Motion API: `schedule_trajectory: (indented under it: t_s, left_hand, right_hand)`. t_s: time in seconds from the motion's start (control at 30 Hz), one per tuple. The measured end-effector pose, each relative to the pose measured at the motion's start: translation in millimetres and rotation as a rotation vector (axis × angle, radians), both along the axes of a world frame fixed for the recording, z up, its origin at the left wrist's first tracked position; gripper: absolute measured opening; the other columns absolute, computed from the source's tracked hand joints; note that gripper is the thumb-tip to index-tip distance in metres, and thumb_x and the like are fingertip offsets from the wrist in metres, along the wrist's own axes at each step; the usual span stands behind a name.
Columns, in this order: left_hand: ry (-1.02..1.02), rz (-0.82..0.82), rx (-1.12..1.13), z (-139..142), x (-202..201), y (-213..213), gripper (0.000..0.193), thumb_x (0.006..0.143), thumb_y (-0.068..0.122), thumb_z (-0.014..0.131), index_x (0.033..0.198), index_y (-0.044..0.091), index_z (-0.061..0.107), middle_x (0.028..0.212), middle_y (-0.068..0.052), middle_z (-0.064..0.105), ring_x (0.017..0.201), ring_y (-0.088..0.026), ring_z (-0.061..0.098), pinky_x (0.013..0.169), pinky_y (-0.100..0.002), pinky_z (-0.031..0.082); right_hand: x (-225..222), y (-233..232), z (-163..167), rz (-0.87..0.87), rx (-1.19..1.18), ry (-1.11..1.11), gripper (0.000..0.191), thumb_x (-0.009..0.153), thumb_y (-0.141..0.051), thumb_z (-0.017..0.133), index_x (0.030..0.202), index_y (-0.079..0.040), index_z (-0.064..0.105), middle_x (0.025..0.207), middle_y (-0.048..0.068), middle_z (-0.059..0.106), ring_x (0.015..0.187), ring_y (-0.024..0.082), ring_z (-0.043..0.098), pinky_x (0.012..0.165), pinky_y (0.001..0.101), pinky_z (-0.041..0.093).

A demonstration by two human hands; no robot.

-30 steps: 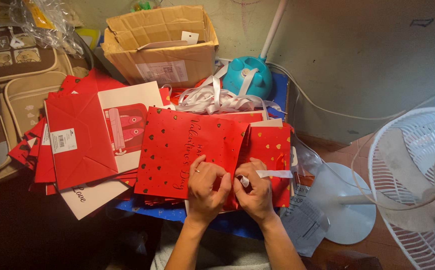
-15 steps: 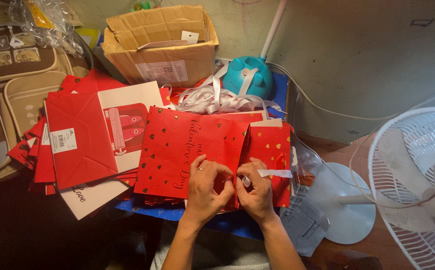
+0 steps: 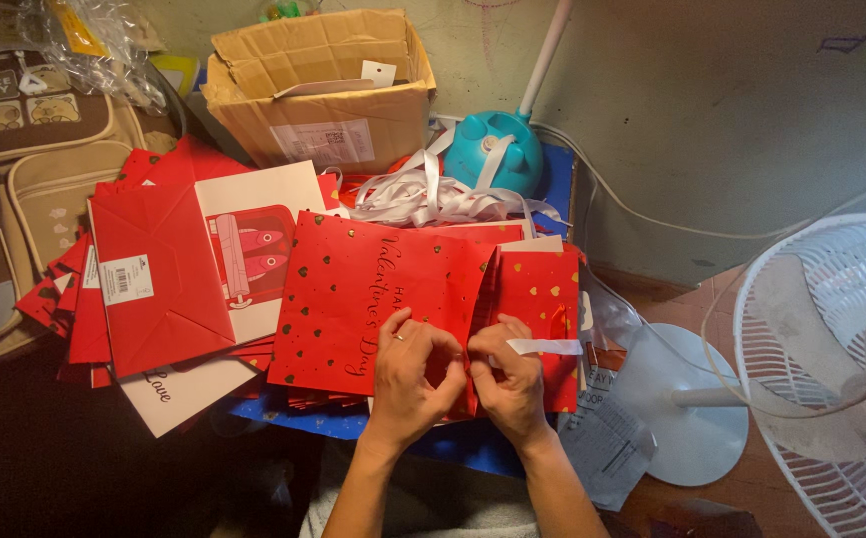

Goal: The person ties white ribbons on red Valentine's Day gift bags. They repeatedly pick up a bag, thread the ribbon through the handle, and tie a knot. The finished bags are placed on a stack on the table.

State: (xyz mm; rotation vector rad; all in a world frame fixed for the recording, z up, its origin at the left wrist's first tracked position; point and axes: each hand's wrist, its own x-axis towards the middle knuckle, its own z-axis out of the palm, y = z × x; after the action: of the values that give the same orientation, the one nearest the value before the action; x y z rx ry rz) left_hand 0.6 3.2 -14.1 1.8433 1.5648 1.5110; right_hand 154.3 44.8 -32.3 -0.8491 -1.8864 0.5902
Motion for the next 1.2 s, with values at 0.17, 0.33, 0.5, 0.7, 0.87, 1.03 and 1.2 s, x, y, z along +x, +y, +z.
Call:
schedule_trajectory:
  t_s: [0.17, 0.33, 0.5, 0.7, 0.87, 1.03, 1.2]
  left_hand:
    - [-0.072, -0.02, -0.001, -3.4, -2.4, -0.9, 0.015, 0.078, 0.009, 0.074, 0.09, 0.011, 0.065, 0.08, 0.0, 0.067, 0.079, -0.017, 0.066, 0.115, -0.047, 0.038]
    - [-0.143, 0.009, 0.0, -5.9, -2.8, -1.5, 0.014, 0.081, 0.011, 0.08, 0.091, 0.011, 0.069, 0.081, -0.001, 0.069, 0.077, -0.016, 0.069, 0.114, -0.046, 0.042]
    - [-0.128, 0.029, 0.021, -6.9, -1.7, 0.1, 0.014, 0.084, 0.013, 0.08, 0.092, 0.01, 0.07, 0.081, -0.002, 0.069, 0.078, -0.017, 0.069, 0.111, -0.046, 0.044]
    - [-0.12, 0.042, 0.015, -3.0, -0.1, -0.3, 0.01, 0.086, 0.012, 0.077, 0.093, 0.01, 0.07, 0.08, -0.002, 0.07, 0.076, -0.018, 0.069, 0.111, -0.046, 0.044]
    - [-0.114, 0.051, -0.007, -2.5, 0.8, -0.4, 0.011, 0.087, 0.012, 0.077, 0.094, 0.01, 0.069, 0.077, -0.001, 0.07, 0.074, -0.018, 0.069, 0.11, -0.045, 0.043]
    - [-0.101, 0.058, -0.015, -7.7, 0.0, 0.6, 0.014, 0.087, 0.015, 0.078, 0.098, 0.011, 0.069, 0.076, -0.001, 0.07, 0.074, -0.017, 0.07, 0.111, -0.044, 0.043]
    - [-0.124, 0.058, -0.069, -10.7, 0.8, 1.9, 0.023, 0.086, 0.024, 0.081, 0.102, 0.012, 0.069, 0.073, 0.001, 0.07, 0.071, -0.016, 0.07, 0.113, -0.045, 0.043]
  right_hand:
    - [1.6, -0.1, -1.6, 0.008, -0.008, 0.014, 0.018, 0.081, 0.006, 0.066, 0.094, -0.005, 0.065, 0.082, 0.004, 0.065, 0.083, 0.02, 0.067, 0.11, 0.0464, 0.044]
    - [3.9, -0.6, -5.6, 0.011, -0.05, 0.029, 0.019, 0.08, 0.008, 0.066, 0.094, -0.005, 0.066, 0.08, 0.003, 0.064, 0.08, 0.018, 0.066, 0.112, 0.0464, 0.043]
    - [3.4, -0.8, -6.8, 0.008, -0.045, 0.026, 0.019, 0.08, 0.008, 0.067, 0.094, -0.005, 0.068, 0.082, 0.003, 0.065, 0.081, 0.018, 0.066, 0.111, 0.0454, 0.042]
    - [2.9, -1.5, -6.0, 0.009, -0.035, 0.029, 0.021, 0.08, 0.01, 0.065, 0.094, -0.005, 0.07, 0.085, 0.003, 0.067, 0.085, 0.018, 0.068, 0.111, 0.0454, 0.042]
    - [4.1, -0.2, -7.0, 0.025, -0.023, 0.042, 0.026, 0.079, 0.012, 0.059, 0.095, -0.005, 0.071, 0.086, 0.004, 0.067, 0.086, 0.02, 0.067, 0.112, 0.0463, 0.042]
    - [3.8, -0.1, -6.4, 0.033, -0.015, 0.039, 0.031, 0.076, 0.014, 0.054, 0.095, -0.004, 0.071, 0.086, 0.005, 0.065, 0.086, 0.022, 0.065, 0.112, 0.0473, 0.042]
    - [2.8, -0.1, -3.4, 0.032, -0.018, 0.039, 0.031, 0.074, 0.012, 0.055, 0.095, -0.004, 0.071, 0.087, 0.006, 0.065, 0.089, 0.025, 0.062, 0.101, 0.0435, 0.045]
